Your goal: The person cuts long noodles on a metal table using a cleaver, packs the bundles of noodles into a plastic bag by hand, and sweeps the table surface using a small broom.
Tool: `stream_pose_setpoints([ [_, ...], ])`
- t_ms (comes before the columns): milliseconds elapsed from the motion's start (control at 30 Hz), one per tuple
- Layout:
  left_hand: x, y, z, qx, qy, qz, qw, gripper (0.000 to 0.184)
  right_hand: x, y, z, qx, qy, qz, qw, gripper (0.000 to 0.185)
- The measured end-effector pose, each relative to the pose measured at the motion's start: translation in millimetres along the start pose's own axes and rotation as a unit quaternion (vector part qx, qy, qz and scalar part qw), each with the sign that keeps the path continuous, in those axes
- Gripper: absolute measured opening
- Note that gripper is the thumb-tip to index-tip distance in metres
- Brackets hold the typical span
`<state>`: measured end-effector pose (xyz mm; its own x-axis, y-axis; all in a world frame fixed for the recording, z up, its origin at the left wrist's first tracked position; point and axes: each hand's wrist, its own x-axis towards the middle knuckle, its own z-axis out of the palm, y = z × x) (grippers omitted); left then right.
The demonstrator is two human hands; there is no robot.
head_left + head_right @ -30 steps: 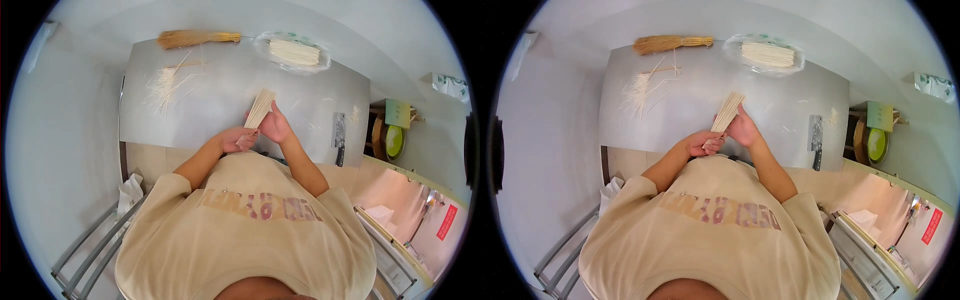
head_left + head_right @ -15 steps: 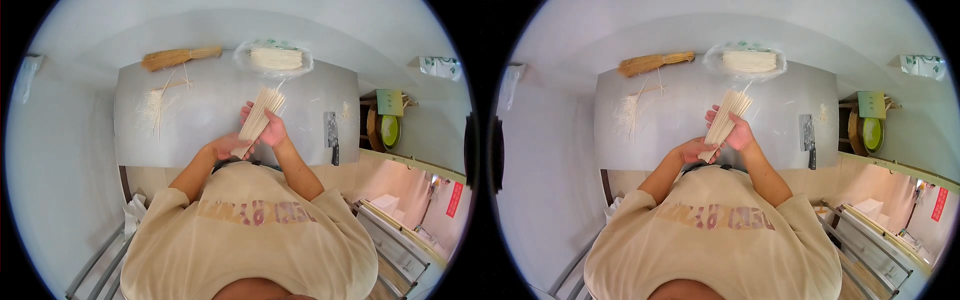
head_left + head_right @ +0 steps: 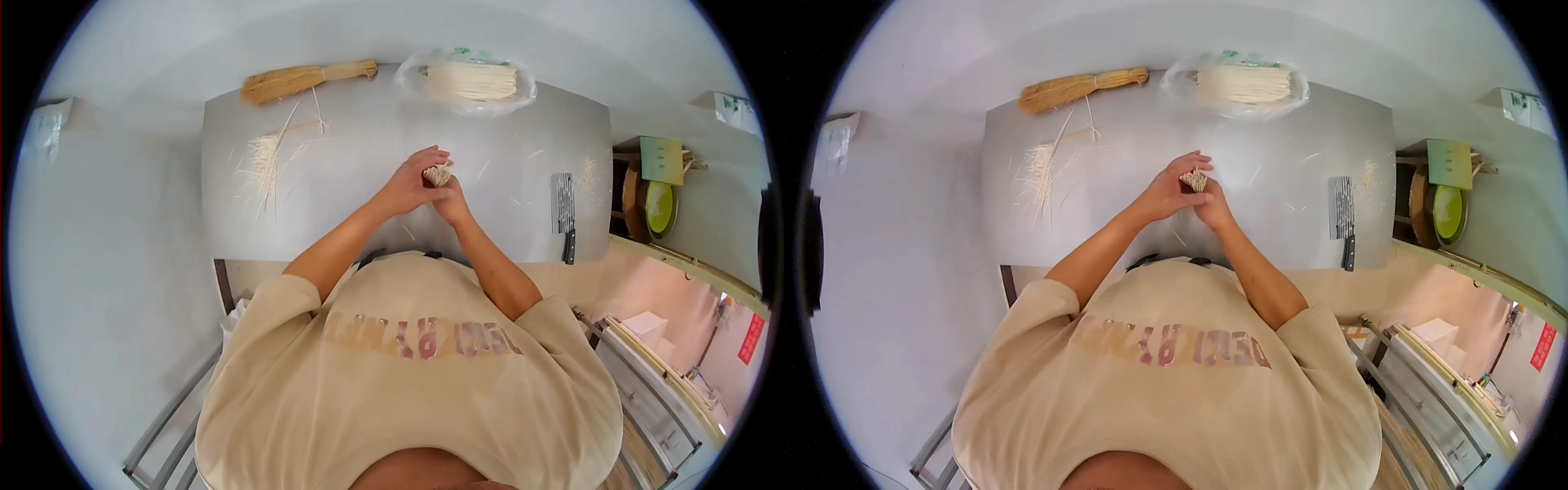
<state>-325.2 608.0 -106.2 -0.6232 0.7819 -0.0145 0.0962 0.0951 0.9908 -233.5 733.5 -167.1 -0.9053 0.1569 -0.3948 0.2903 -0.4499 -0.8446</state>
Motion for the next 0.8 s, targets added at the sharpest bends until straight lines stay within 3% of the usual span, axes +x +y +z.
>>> stream_pose_setpoints([
  [67, 0.4, -45.6, 15.2, 0.022, -0.014, 0.010, 1.000, 0.044, 14.8, 30.5, -17.6, -0.201, -0.001, -0.094, 0.975, 0.033],
  [100, 0.6, -47.6, 23.4, -0.021, 0.019, -0.018, 0.999, 0.029, 19.4, 32.9, -19.5, -0.167, -0.024, -0.066, 0.983, 0.043],
  [133, 2.7, -51.1, 23.3, -0.022, 0.018, -0.017, 0.999, 0.029, 21.9, 34.8, -23.2, -0.167, -0.023, -0.067, 0.983, 0.043],
  [200, 2.6, -57.7, 25.6, -0.019, 0.024, 0.041, 0.999, 0.022, 18.6, 33.6, -28.0, -0.404, 0.005, -0.162, 0.900, 0.054],
  [233, -0.1, -61.7, 29.4, -0.024, 0.022, 0.039, 0.999, 0.022, 12.3, 31.2, -27.0, -0.406, 0.008, -0.158, 0.900, 0.054],
  [267, -1.0, -65.3, 32.1, -0.073, -0.006, -0.054, 0.996, 0.019, 7.6, 28.1, -24.6, -0.450, 0.036, -0.156, 0.879, 0.058],
  [333, 4.2, -66.2, 38.8, -0.125, -0.028, -0.140, 0.982, 0.016, 9.5, 34.4, -37.0, -0.498, 0.058, -0.157, 0.851, 0.061],
  [400, 4.3, -56.0, 59.9, -0.067, 0.038, -0.139, 0.987, 0.017, 13.5, 72.4, -78.2, -0.581, 0.039, -0.172, 0.795, 0.061],
  [433, 2.7, -50.4, 69.9, -0.073, 0.048, -0.139, 0.986, 0.017, 0.0, 57.4, -74.8, -0.586, 0.029, -0.172, 0.791, 0.061],
  [467, 2.1, -44.5, 78.8, 0.009, 0.031, -0.008, 0.999, 0.015, -21.2, 41.5, -72.0, -0.335, 0.093, -0.063, 0.936, 0.056],
  [500, 0.7, -37.0, 83.2, 0.095, 0.014, 0.121, 0.988, 0.015, -32.6, 20.3, -67.6, -0.052, 0.150, 0.057, 0.986, 0.056],
  [533, -2.0, -21.9, 83.0, 0.092, 0.022, 0.120, 0.988, 0.015, -32.8, 7.3, -75.5, -0.059, 0.145, 0.059, 0.986, 0.056],
  [567, -5.1, -6.1, 83.9, 0.128, -0.035, 0.191, 0.972, 0.015, -35.7, -5.5, -85.9, 0.111, 0.046, 0.171, 0.978, 0.063],
  [600, -7.3, 3.5, 85.5, 0.162, -0.096, 0.262, 0.946, 0.016, -38.8, -17.1, -90.1, 0.278, -0.051, 0.274, 0.919, 0.074],
  [633, -9.6, 1.9, 90.4, 0.159, -0.096, 0.264, 0.946, 0.016, -39.5, -31.5, -79.4, 0.269, -0.047, 0.283, 0.919, 0.090],
  [733, -15.6, -7.7, 102.8, 0.320, -0.173, 0.325, 0.873, 0.006, -25.8, -53.3, -70.4, 0.237, -0.059, 0.260, 0.934, 0.088],
  [767, -16.2, -8.3, 103.0, 0.319, -0.176, 0.327, 0.872, 0.006, -20.8, -61.9, -65.4, 0.224, -0.034, 0.272, 0.935, 0.080],
  [800, -16.2, -4.8, 100.6, 0.392, -0.231, 0.327, 0.828, 0.007, -12.8, -57.6, -72.3, 0.225, -0.034, 0.270, 0.936, 0.080],
])
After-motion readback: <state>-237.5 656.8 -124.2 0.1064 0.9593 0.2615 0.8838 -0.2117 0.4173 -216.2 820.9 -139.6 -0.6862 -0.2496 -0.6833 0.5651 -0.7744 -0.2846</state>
